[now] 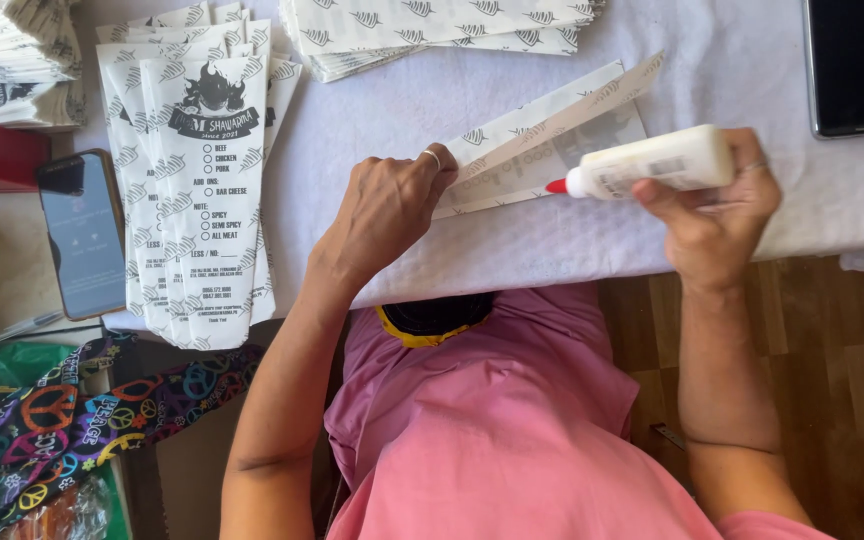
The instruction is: Folding and gluing printed paper strips at a workstation.
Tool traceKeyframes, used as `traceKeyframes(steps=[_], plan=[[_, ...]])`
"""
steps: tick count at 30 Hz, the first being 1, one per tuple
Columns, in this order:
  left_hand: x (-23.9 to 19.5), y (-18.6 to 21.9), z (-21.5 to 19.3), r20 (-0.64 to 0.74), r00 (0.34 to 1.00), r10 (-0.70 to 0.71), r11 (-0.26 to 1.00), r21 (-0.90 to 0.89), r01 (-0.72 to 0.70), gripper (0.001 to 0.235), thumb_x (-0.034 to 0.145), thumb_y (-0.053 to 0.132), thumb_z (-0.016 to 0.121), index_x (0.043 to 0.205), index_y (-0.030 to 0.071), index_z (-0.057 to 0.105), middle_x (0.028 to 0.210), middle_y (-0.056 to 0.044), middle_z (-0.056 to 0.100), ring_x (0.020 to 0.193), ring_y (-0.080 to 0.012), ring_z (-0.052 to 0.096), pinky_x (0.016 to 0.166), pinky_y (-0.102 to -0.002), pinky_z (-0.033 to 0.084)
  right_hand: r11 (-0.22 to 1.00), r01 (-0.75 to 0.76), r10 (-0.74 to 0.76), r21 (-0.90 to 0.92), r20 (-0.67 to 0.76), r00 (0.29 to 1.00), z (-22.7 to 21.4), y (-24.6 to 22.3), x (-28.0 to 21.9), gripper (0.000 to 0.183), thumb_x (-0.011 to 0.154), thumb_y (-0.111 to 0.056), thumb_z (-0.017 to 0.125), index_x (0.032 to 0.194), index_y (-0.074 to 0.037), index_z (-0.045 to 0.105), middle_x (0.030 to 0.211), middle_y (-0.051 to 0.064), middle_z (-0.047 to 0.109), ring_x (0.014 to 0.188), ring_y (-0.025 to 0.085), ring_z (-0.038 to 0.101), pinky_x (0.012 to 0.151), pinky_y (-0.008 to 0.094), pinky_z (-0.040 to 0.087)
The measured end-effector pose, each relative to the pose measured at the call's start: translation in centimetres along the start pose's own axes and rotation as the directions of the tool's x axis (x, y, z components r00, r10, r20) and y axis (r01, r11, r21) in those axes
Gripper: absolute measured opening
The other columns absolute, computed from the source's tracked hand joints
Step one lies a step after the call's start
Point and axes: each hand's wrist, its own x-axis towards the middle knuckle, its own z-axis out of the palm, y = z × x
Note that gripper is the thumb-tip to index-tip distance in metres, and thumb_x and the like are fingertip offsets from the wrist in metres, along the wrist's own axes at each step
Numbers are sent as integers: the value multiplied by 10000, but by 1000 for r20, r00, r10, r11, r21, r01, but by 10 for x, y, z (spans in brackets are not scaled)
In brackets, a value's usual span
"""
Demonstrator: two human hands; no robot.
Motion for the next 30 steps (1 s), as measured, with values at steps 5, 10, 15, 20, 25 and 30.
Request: traceKeyframes(steps=[5, 10, 15, 20, 25, 30], plan=[[5, -1, -7, 6, 999, 49, 999, 14, -49, 144, 1118, 114, 546, 982, 70, 557, 522, -13, 380, 373, -215, 301, 387, -358, 269, 991, -52, 55, -123, 16, 998, -6, -5, 1, 451, 887, -85, 905, 1130, -26, 529, 1036, 112, 634, 1008, 241, 667, 818, 334, 621], [8, -8, -7, 16, 998, 65, 998, 3, -65, 149, 1133, 135, 549, 995, 80, 538, 521, -28, 367, 371, -248, 309, 402, -373, 280, 997, -19, 11, -73, -108, 994, -73, 20, 8, 492, 903, -44, 936, 1191, -45, 538, 1108, 109, 642, 1036, 243, 665, 869, 379, 636], [12, -10, -8, 16, 996, 91, 996, -16, -91, 158, 1128, 103, 567, 973, 71, 558, 547, -18, 348, 398, -187, 270, 417, -354, 273, 1000, 10, -12, -10, -200, 980, -108, 25, 10, 523, 992, -34, 906, 1250, -45, 451, 1144, 136, 540, 1085, 270, 589, 935, 481, 632], [14, -9, -11, 29, 996, 85, 996, -27, -84, 176, 1129, 101, 565, 957, 66, 555, 543, -23, 334, 406, -194, 254, 427, -356, 285, 997, -9, -5, -74, -191, 982, -94, 26, 10, 515, 941, -70, 970, 1137, -43, 494, 1051, 100, 578, 996, 232, 624, 861, 415, 624], [18, -12, -20, 75, 994, 73, 994, -88, -66, 154, 1120, 115, 573, 982, 50, 587, 549, -51, 395, 389, -228, 328, 440, -380, 318, 1000, -8, 4, -27, -138, 990, -65, 27, 7, 493, 918, -46, 936, 1172, -47, 513, 1112, 112, 632, 1067, 258, 667, 866, 397, 635], [28, -19, -31, 219, 976, -13, 959, -274, 75, 187, 1053, 79, 577, 883, 26, 635, 608, -32, 586, 437, -236, 360, 535, -388, 351, 992, -90, 97, 94, -73, 993, 2, 21, -4, 468, 823, -77, 925, 1079, -77, 533, 983, 50, 625, 914, 176, 633, 798, 322, 618]])
